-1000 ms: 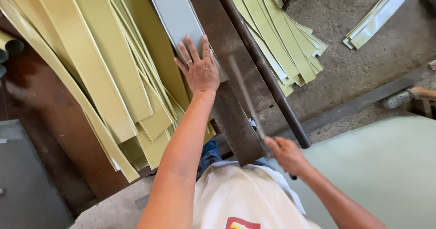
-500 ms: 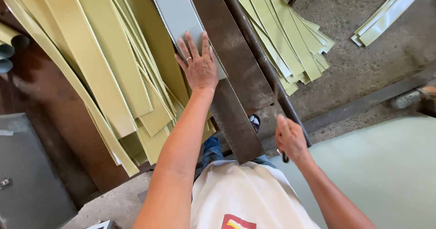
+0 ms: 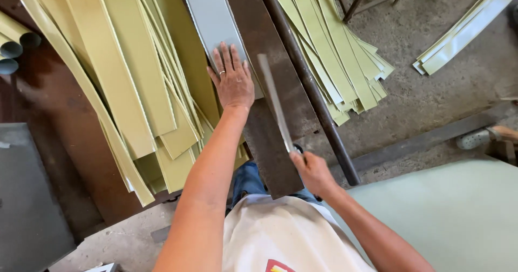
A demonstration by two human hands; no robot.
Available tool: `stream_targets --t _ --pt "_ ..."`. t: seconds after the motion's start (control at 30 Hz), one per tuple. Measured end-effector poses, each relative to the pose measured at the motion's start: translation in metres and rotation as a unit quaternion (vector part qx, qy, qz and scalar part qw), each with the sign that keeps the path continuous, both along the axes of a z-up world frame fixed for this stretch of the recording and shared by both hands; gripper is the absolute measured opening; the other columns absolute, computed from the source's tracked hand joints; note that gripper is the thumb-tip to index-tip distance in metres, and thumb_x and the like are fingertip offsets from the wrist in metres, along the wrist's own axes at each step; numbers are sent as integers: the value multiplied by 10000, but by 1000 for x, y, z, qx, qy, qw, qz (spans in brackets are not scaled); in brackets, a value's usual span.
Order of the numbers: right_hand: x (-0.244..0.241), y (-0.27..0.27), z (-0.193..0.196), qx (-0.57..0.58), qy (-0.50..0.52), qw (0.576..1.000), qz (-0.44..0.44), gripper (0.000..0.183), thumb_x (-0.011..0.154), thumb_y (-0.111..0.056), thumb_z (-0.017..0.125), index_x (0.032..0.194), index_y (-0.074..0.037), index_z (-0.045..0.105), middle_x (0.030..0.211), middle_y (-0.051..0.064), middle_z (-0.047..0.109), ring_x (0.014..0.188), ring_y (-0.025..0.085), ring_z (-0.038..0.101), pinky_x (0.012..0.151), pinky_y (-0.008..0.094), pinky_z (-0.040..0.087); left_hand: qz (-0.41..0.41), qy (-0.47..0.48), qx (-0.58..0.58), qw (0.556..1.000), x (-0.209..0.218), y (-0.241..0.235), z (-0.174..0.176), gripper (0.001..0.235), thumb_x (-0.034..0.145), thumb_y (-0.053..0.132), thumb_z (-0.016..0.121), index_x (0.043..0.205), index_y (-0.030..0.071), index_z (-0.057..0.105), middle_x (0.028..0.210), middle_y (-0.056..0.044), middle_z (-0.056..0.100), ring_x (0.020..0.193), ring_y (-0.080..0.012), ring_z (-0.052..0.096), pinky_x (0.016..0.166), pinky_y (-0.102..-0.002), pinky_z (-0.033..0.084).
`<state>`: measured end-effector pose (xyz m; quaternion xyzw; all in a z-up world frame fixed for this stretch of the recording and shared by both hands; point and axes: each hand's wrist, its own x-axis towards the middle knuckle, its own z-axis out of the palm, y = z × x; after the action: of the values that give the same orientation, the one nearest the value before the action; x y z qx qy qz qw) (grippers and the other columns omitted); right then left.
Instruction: Trimming the edges of thin metal strips with a manual tool.
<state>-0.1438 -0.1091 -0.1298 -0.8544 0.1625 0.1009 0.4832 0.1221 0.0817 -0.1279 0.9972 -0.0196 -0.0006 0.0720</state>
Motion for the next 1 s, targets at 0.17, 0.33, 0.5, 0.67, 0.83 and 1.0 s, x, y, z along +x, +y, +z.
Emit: stream_targets --t 0.17,0.33,0.5,0.67,0.83,1.0 --pt "41 -13 74 41 70 996 -31 481 1028 -391 635 756 -33 466 574 90 435 511 124 384 425 347 358 1 101 -7 995 13 5 47 527 1137 367 356 1625 172 313 1737 -49 189 1616 -298 128 1278 -636 131" --pt "85 -15 126 222 104 961 -130 331 1007 -333 572 779 -99 522 566 10 495 422 111 439 376 309 343 -19 46 -14 999 70 21 33 517 1117 327 395 1616 204 341 1714 -19 217 1600 -299 128 1256 -671 121" --pt "107 1 103 322 -1 929 -182 491 1091 -439 459 753 -85 497 538 -5 472 391 87 427 367 269 319 -22 1 -69 997 83 23 10 560 1076 310 432 1618 216 328 1704 -16 204 1574 -310 119 1221 -675 126" --pt "96 17 58 255 277 926 -40 406 1049 -436 475 766 -145 470 539 4 455 397 107 403 356 301 325 -27 13 -33 999 85 22 15 590 1067 304 435 1633 196 307 1718 -28 179 1587 -306 113 1250 -645 115" --pt "132 -3 56 339 64 930 -129 508 1084 -497 459 749 -117 485 525 -6 464 378 104 415 337 291 322 -21 18 -43 999 80 22 15 564 1090 312 391 1638 211 303 1722 -13 177 1593 -285 106 1266 -618 95" --pt "126 11 38 379 158 907 -90 213 983 -412 509 973 -226 613 575 -25 519 393 107 441 314 324 331 -25 26 -29 999 87 21 15 566 1086 333 363 1633 205 294 1717 -6 174 1587 -276 91 1260 -608 81"
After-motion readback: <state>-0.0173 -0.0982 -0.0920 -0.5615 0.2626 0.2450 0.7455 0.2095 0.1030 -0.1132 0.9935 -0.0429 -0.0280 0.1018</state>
